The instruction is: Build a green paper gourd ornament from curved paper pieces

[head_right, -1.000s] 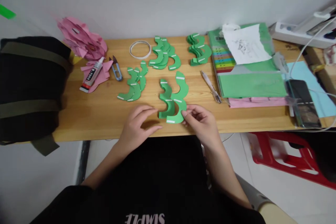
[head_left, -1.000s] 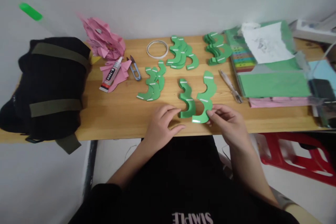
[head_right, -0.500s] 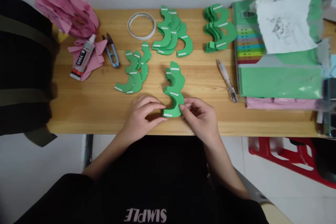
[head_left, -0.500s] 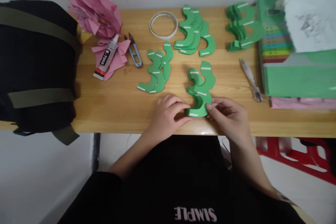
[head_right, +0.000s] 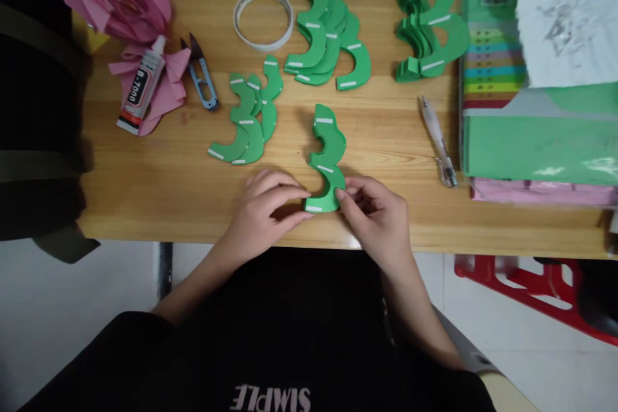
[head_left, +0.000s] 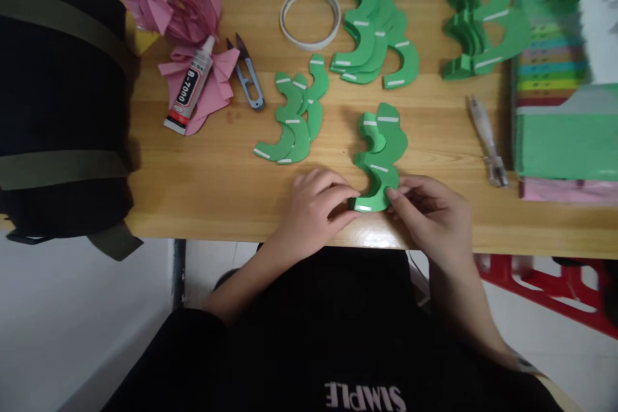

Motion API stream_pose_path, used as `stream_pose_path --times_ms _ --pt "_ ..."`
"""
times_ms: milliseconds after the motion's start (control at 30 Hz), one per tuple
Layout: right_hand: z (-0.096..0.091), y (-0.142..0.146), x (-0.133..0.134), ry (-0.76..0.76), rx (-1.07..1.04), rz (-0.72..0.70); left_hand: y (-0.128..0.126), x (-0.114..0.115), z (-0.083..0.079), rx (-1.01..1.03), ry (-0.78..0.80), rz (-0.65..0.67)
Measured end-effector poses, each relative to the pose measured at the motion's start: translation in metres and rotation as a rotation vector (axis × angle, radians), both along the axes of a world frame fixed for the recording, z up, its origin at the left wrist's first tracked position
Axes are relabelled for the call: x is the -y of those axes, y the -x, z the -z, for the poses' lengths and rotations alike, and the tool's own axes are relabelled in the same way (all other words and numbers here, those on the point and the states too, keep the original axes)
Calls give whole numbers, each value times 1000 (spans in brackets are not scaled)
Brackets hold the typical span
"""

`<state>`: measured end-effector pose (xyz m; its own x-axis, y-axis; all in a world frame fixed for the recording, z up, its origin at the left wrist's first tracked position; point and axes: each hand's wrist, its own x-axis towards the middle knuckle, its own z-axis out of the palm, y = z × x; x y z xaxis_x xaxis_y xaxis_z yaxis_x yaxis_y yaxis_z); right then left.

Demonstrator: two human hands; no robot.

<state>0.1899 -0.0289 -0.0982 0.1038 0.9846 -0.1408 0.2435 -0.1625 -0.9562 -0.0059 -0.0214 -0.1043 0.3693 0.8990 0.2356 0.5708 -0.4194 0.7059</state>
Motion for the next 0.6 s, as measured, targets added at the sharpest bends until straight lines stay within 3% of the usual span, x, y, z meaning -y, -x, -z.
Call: stream_pose_path --times_ms 600 --pt "5 -3 0 -16 29 -45 -1 1 1 14 -51 -12"
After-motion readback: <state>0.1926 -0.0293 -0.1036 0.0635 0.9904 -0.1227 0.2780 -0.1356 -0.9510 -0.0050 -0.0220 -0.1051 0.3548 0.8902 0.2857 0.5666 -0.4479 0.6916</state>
